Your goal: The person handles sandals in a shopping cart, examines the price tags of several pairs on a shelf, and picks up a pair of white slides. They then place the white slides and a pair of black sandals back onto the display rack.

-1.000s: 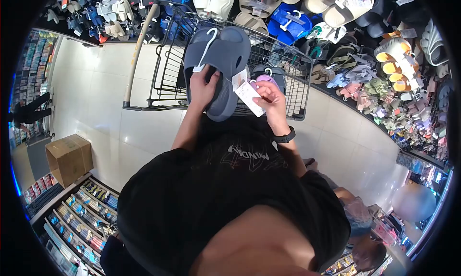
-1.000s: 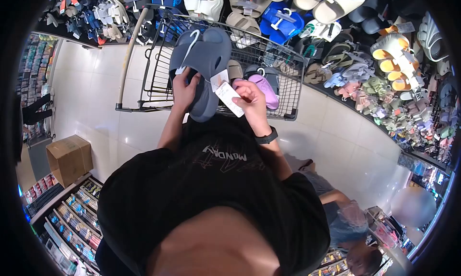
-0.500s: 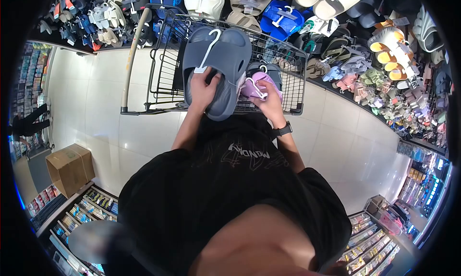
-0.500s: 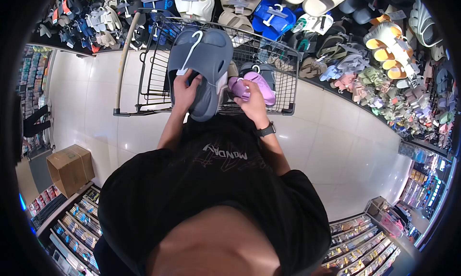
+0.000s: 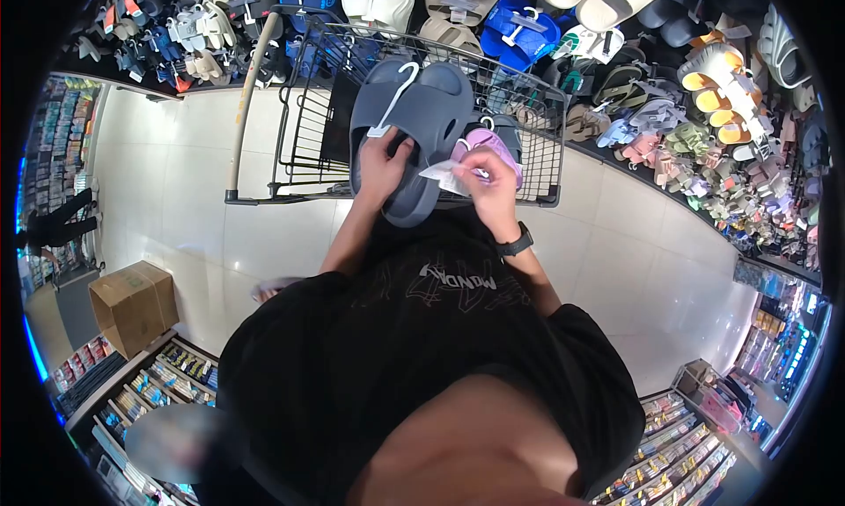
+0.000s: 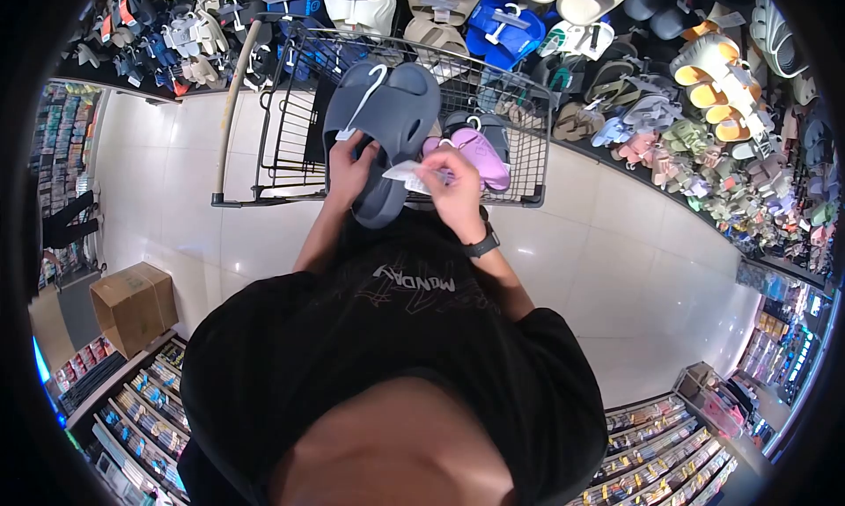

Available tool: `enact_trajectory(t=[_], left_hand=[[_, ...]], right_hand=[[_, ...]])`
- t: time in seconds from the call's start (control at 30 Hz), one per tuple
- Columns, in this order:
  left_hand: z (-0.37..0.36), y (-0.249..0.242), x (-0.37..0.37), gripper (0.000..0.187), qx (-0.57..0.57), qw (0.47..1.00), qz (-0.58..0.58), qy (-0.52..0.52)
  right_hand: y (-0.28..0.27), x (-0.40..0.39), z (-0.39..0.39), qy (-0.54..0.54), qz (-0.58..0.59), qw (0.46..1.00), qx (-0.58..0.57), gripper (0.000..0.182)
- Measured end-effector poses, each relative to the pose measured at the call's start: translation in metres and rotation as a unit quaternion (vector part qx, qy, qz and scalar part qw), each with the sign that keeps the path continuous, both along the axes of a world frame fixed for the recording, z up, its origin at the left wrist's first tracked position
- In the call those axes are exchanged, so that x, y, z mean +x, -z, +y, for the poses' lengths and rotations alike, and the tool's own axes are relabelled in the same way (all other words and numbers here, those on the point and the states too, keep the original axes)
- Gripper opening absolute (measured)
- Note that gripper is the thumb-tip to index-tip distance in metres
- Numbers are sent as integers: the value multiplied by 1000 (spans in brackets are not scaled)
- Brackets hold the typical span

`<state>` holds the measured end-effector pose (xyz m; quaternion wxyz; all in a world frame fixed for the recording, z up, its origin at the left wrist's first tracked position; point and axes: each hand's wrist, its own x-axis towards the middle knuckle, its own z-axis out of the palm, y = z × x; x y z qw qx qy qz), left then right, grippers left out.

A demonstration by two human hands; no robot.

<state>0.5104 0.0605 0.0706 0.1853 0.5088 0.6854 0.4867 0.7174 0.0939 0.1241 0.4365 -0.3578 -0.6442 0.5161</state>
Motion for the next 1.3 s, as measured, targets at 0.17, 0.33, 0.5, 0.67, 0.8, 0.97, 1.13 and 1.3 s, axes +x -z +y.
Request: enact_trajectory(t=[0.17,0.33,0.5,0.67,0.8,0.97,1.13,1.3], left_hand=[[-2,-1,0,39,-31,996,-71,-44],[-8,8,-1,45,-20,997,-49,-61],[-13,1,-2,52,-39,997,-39,-56],[-11,-5,2,56,-66,996,58,-36],[-2,-8,8,57,-17,999,42,-8],[13,-15,6,60,-54,997,53,-12],[24,75,4,57,-128,986,103,3],[-18,138,5,69,-270,906,299,131]], right_hand=[[-22,-3,-29,-67,-94,971,210,13],[-9,-1,-40,-96,-125,959,236,11],[-1,7,-51,-92,-39,995,-24,5],[80,30,-31,23,-156,986,-52,8],[171,86,-33,25,-491,868,66,24],[196,124,-39,9,-456,884,98,30],[212,141,-34,51,-489,869,59,28],[215,147,-39,50,-512,857,39,27]])
